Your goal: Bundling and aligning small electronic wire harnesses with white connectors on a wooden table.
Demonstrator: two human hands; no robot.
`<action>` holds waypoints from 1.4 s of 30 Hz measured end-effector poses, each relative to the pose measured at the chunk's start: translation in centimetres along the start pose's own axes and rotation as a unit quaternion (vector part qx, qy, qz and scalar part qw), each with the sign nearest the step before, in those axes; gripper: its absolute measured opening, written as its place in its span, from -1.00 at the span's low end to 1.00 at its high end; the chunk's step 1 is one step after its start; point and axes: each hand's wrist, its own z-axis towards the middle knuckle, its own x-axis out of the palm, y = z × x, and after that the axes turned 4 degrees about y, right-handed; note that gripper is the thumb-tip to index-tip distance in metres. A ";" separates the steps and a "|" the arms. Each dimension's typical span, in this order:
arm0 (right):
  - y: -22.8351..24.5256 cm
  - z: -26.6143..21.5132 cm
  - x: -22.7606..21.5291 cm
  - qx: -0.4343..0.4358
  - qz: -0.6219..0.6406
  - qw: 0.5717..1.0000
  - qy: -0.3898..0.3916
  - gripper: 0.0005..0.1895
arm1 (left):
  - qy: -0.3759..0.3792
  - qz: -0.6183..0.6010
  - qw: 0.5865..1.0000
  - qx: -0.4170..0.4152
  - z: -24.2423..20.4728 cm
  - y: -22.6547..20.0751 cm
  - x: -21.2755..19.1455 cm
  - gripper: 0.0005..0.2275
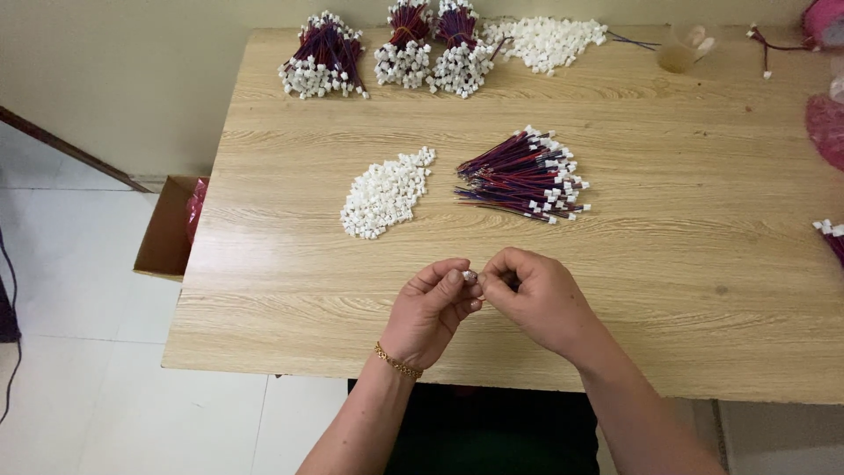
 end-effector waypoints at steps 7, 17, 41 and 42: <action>-0.3 -0.1 0.0 0.008 -0.059 0.998 -0.002 -0.88 | -0.013 0.097 0.993 0.058 0.3 0.5 -0.4 -0.84; -0.7 0.2 0.0 -0.028 -0.077 0.997 0.006 -0.90 | -0.012 0.138 0.988 0.075 0.8 0.5 -0.7 -0.89; -0.2 -0.1 -0.1 -0.151 -0.023 0.988 0.014 -0.91 | -0.029 0.014 0.999 0.011 1.0 -0.2 0.1 -0.86; -0.4 -0.1 -0.1 -0.162 -0.028 0.986 0.005 -0.93 | -0.026 0.008 1.000 0.010 1.0 -0.4 0.2 -0.85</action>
